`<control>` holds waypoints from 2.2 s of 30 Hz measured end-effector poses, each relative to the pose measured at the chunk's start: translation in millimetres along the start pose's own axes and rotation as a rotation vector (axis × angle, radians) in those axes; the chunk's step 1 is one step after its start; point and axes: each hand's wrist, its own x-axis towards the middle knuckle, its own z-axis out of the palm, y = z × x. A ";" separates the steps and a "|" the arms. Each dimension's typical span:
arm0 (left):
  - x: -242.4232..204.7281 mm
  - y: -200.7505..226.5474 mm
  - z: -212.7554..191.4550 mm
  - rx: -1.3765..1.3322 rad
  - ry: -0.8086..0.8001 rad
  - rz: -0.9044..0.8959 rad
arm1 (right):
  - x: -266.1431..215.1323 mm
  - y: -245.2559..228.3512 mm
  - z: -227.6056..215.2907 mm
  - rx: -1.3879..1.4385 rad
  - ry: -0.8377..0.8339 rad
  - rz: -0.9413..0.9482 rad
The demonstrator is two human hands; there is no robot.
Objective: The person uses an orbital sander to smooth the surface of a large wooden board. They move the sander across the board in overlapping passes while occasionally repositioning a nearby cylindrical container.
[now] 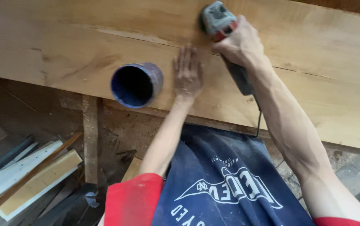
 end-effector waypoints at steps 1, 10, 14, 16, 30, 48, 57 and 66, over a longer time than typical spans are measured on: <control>0.0 2.8 -0.3 -0.012 -0.016 -0.008 | 2.3 -22.5 6.9 -0.023 -0.014 -0.020; 8.0 12.7 -20.7 0.017 -0.071 0.010 | 44.0 -41.2 11.3 0.044 0.000 0.085; 14.3 17.2 -18.3 0.013 -0.040 0.030 | 31.6 26.9 -19.5 0.133 0.081 0.059; 10.5 16.4 -18.4 0.000 -0.050 0.022 | 14.9 51.4 -40.0 0.342 0.076 0.141; 16.2 17.3 -26.2 0.000 -0.116 0.024 | 69.3 -92.3 26.8 0.201 0.049 0.051; 12.2 20.7 -16.6 0.072 -0.061 0.095 | -3.7 167.5 -68.7 0.431 0.311 0.257; 14.0 24.3 -17.2 0.095 -0.080 0.110 | -52.3 252.7 -90.9 0.486 0.499 0.359; 15.0 19.3 -20.5 0.118 -0.123 0.131 | -63.4 71.3 -8.8 0.219 0.100 0.488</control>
